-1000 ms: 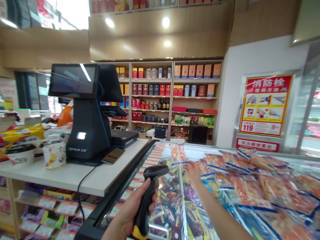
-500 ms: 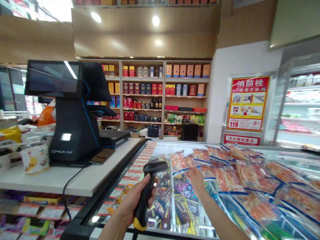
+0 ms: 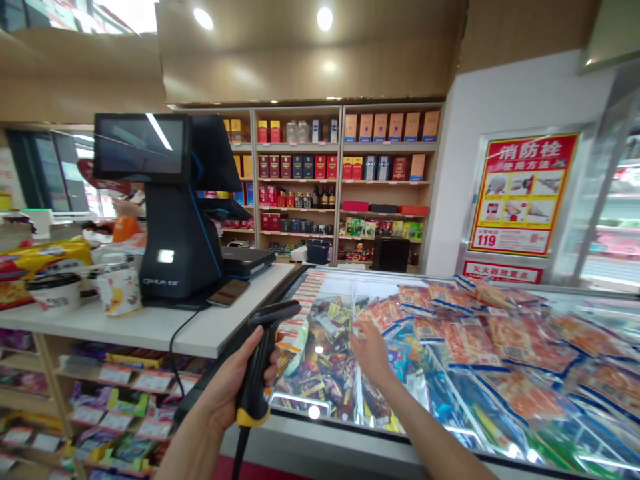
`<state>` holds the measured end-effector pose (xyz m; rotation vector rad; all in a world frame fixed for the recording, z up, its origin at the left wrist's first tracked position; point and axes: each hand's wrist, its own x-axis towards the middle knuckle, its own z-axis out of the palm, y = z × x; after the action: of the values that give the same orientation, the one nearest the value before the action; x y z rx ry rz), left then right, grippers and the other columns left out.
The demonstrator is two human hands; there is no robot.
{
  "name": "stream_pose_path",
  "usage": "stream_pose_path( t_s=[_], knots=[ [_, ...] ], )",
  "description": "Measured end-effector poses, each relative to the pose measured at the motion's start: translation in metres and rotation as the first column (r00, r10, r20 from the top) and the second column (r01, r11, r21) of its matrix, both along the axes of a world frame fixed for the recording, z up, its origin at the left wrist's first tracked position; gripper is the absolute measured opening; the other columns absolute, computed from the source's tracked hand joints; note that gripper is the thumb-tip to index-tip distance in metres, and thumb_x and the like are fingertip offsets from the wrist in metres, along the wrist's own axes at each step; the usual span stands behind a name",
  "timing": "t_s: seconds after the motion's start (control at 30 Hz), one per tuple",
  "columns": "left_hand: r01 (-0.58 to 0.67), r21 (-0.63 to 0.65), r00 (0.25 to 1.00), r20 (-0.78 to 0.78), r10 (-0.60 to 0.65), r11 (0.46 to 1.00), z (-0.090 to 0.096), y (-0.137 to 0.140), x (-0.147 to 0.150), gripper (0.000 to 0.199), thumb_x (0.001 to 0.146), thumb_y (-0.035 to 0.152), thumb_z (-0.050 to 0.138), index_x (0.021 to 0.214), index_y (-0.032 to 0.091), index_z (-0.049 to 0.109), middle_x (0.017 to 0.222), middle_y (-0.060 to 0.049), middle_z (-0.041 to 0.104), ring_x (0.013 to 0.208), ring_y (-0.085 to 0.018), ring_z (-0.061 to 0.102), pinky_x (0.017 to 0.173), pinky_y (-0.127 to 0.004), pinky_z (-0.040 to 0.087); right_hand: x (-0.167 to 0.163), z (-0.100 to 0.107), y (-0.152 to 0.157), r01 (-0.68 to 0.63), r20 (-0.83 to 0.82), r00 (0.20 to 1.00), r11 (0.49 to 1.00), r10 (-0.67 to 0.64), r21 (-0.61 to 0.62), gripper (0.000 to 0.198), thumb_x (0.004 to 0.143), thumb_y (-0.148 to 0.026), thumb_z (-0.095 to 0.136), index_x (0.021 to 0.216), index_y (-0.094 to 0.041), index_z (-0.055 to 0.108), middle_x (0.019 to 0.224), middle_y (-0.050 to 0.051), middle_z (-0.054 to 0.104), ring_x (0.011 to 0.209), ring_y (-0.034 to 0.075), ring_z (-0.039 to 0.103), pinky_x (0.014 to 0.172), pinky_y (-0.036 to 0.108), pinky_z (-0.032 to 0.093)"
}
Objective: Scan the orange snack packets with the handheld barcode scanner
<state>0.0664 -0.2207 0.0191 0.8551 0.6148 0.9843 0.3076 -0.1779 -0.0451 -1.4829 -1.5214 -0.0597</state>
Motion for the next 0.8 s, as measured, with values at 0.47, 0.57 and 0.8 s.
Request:
stream_pose_path(
  t_s=[0.47, 0.57, 0.8],
  knots=[
    [-0.006, 0.017, 0.999, 0.05, 0.006, 1.0, -0.007, -0.019, -0.027, 0.026, 0.074, 0.04, 0.041, 0.075, 0.016, 0.05, 0.055, 0.003, 0.045, 0.04, -0.005, 0.037, 0.04, -0.018, 0.028, -0.118, -0.001, 0.018, -0.04, 0.138, 0.984, 0.899, 0.11, -0.435, 0.024, 0.073, -0.028, 0.038, 0.084, -0.02, 0.058, 0.086, 0.007, 0.059, 0.088, 0.023, 0.049, 0.075, 0.041, 0.031],
    [-0.006, 0.028, 0.997, 0.074, 0.004, 1.0, -0.006, -0.02, -0.027, 0.025, 0.074, 0.039, 0.041, 0.075, 0.016, 0.051, 0.055, 0.003, 0.045, 0.04, -0.004, 0.037, 0.04, -0.017, 0.028, -0.127, -0.001, 0.001, -0.169, 0.203, 0.954, 0.953, 0.223, -0.252, 0.036, 0.072, -0.038, 0.041, 0.103, -0.022, 0.048, 0.104, 0.007, 0.052, 0.098, 0.022, 0.042, 0.08, 0.04, 0.029],
    [0.017, 0.027, 0.994, 0.108, -0.02, 0.999, 0.0, -0.022, -0.037, 0.029, 0.074, 0.041, 0.039, 0.08, 0.015, 0.052, 0.054, 0.001, 0.045, 0.041, -0.005, 0.038, 0.041, -0.018, 0.031, -0.163, -0.013, -0.041, -0.535, 0.504, 0.646, 0.811, 0.573, -0.237, 0.052, 0.057, -0.048, 0.055, 0.102, -0.023, 0.047, 0.108, 0.005, 0.048, 0.104, 0.023, 0.035, 0.085, 0.041, 0.027]
  ],
)
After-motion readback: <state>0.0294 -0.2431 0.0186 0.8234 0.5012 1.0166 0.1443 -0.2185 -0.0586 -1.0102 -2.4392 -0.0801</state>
